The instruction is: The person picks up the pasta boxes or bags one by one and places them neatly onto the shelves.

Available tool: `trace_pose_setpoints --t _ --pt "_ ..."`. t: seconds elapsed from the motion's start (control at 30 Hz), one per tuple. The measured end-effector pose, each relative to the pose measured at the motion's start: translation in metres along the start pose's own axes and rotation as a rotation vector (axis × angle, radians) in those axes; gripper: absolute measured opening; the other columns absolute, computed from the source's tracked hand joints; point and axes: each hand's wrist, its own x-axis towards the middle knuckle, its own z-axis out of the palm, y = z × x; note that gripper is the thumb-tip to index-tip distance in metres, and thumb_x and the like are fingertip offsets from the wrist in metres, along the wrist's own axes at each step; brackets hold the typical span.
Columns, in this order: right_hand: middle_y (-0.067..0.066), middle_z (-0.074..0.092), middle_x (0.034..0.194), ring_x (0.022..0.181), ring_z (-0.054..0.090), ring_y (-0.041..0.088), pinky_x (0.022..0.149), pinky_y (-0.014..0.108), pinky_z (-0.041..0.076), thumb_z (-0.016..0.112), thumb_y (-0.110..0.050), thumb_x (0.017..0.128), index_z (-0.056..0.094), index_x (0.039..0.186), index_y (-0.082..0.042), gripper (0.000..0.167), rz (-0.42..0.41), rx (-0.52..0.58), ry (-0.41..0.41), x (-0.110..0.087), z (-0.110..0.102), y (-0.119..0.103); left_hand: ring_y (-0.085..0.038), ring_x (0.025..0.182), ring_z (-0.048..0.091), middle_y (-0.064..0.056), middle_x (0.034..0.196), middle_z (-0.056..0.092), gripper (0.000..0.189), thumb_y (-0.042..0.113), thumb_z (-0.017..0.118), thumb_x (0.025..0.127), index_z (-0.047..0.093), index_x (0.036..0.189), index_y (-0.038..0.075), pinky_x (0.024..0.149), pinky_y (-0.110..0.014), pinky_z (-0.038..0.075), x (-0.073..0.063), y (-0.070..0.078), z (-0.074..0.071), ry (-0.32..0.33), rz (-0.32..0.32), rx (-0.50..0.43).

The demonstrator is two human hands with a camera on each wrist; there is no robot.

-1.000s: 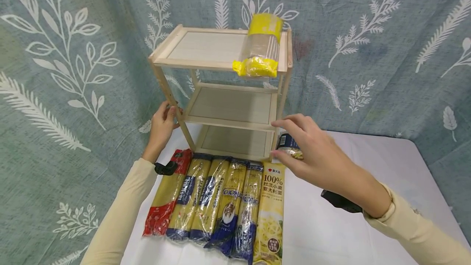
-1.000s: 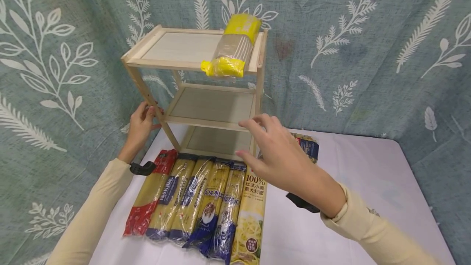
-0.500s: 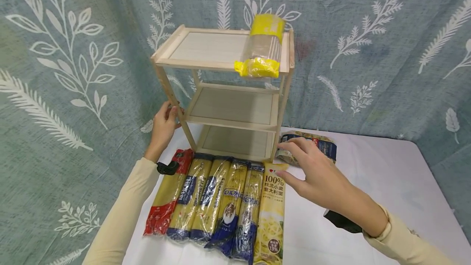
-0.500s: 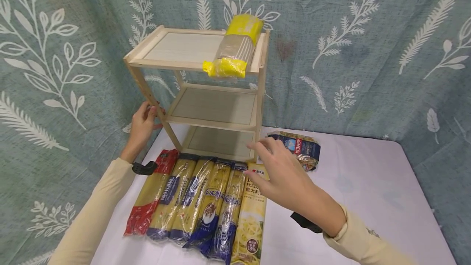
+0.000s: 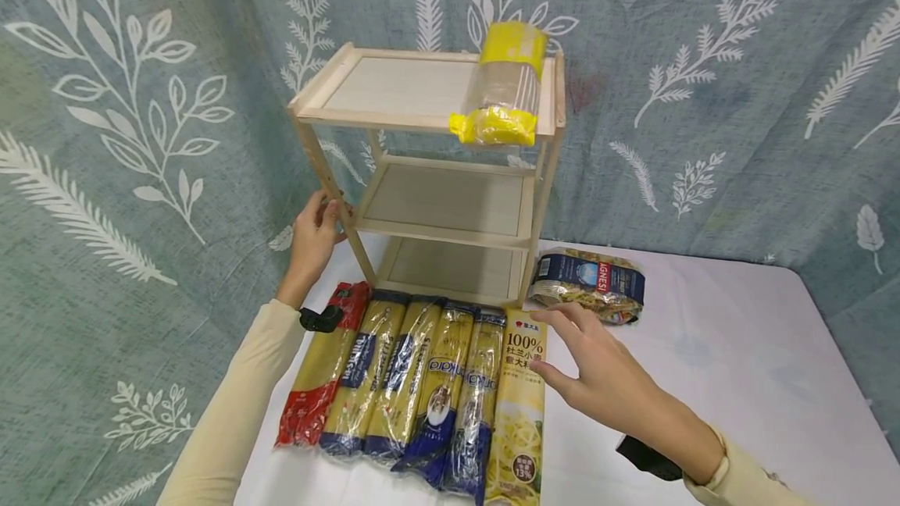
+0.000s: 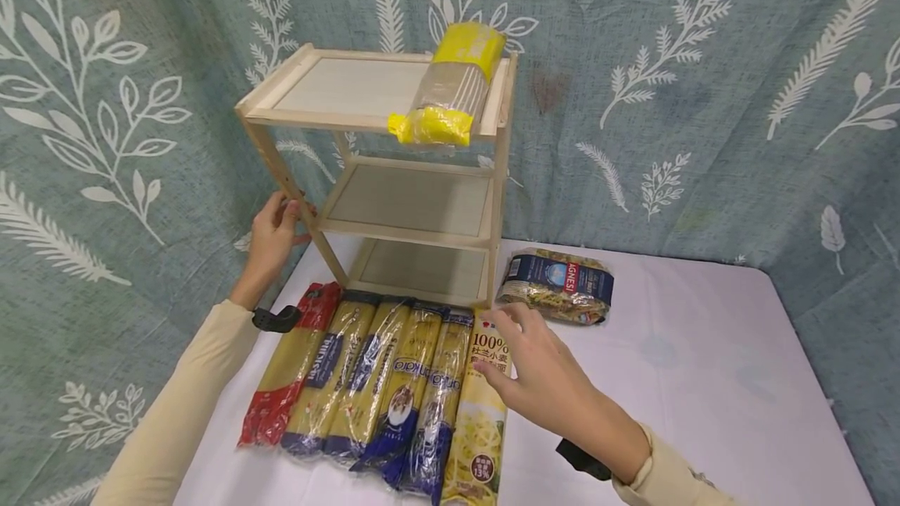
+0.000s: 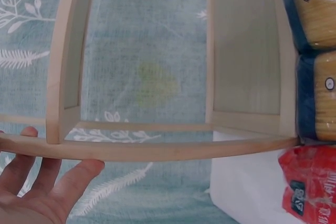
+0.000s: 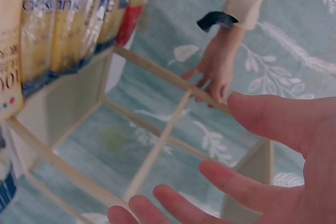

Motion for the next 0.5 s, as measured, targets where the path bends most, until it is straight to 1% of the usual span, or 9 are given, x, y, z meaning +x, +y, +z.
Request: trace_pose_setpoints --t 0.1,0.17,0.23,0.33,0.4,0.43,0.5 --pt "0.008 0.051 0.123 0.106 0.055 0.027 0.074 0.044 0.052 0.071 -0.031 0.086 0.051 0.131 -0.016 0.052 0.019 0.011 -0.010 -0.004 0.009 0.002 -0.043 0.105 0.057 -0.031 0.112 0.057 0.037 0.022 0.040 0.103 0.047 0.131 -0.001 0.073 -0.044 0.056 0.000 0.001 -0.001 0.002 0.003 -0.009" --pt "0.006 0.051 0.122 0.105 0.055 0.026 0.074 0.043 0.052 0.072 -0.031 0.085 0.051 0.131 -0.016 0.052 0.030 0.020 -0.021 -0.006 0.014 0.004 -0.043 0.105 0.057 -0.030 0.113 0.057 0.037 0.022 0.039 0.103 0.046 0.131 -0.001 0.072 -0.038 0.057 -0.001 0.002 -0.001 0.006 -0.002 -0.003" --pt "0.005 0.052 0.120 0.105 0.055 0.025 0.074 0.042 0.052 0.073 -0.030 0.084 0.051 0.131 -0.017 0.054 0.041 0.027 -0.025 -0.009 0.020 0.005 -0.042 0.106 0.057 -0.030 0.113 0.057 0.037 0.022 0.039 0.103 0.046 0.132 0.000 0.074 -0.044 0.056 -0.001 0.003 -0.001 0.008 -0.009 -0.001" --pt "0.004 0.053 0.118 0.103 0.056 0.023 0.073 0.041 0.052 0.074 -0.029 0.083 0.051 0.131 -0.017 0.055 0.056 0.041 -0.024 -0.014 0.029 0.008 -0.042 0.107 0.056 -0.030 0.114 0.056 0.038 0.023 0.039 0.103 0.046 0.132 0.000 0.075 -0.044 0.056 -0.001 0.002 0.001 0.010 -0.018 -0.005" --pt "0.003 0.052 0.118 0.104 0.055 0.022 0.074 0.041 0.052 0.075 -0.029 0.082 0.051 0.130 -0.017 0.055 0.064 0.049 -0.022 -0.017 0.036 0.010 -0.042 0.108 0.056 -0.031 0.115 0.056 0.038 0.023 0.039 0.103 0.046 0.133 0.001 0.078 -0.052 0.053 -0.001 0.002 0.002 0.009 -0.019 -0.013" --pt "0.003 0.052 0.118 0.104 0.055 0.022 0.075 0.041 0.052 0.075 -0.029 0.082 0.051 0.130 -0.017 0.055 0.069 0.054 -0.025 -0.018 0.039 0.010 -0.042 0.108 0.056 -0.031 0.115 0.055 0.038 0.023 0.039 0.103 0.046 0.133 0.001 0.078 -0.054 0.052 -0.001 0.002 0.002 0.008 -0.018 -0.020" --pt "0.004 0.051 0.120 0.106 0.054 0.023 0.075 0.041 0.052 0.076 -0.029 0.082 0.051 0.130 -0.016 0.056 0.080 0.067 -0.037 -0.021 0.047 0.011 -0.042 0.108 0.056 -0.030 0.114 0.056 0.038 0.023 0.039 0.103 0.046 0.133 0.001 0.078 -0.055 0.052 -0.001 0.000 0.001 0.010 -0.016 -0.020"
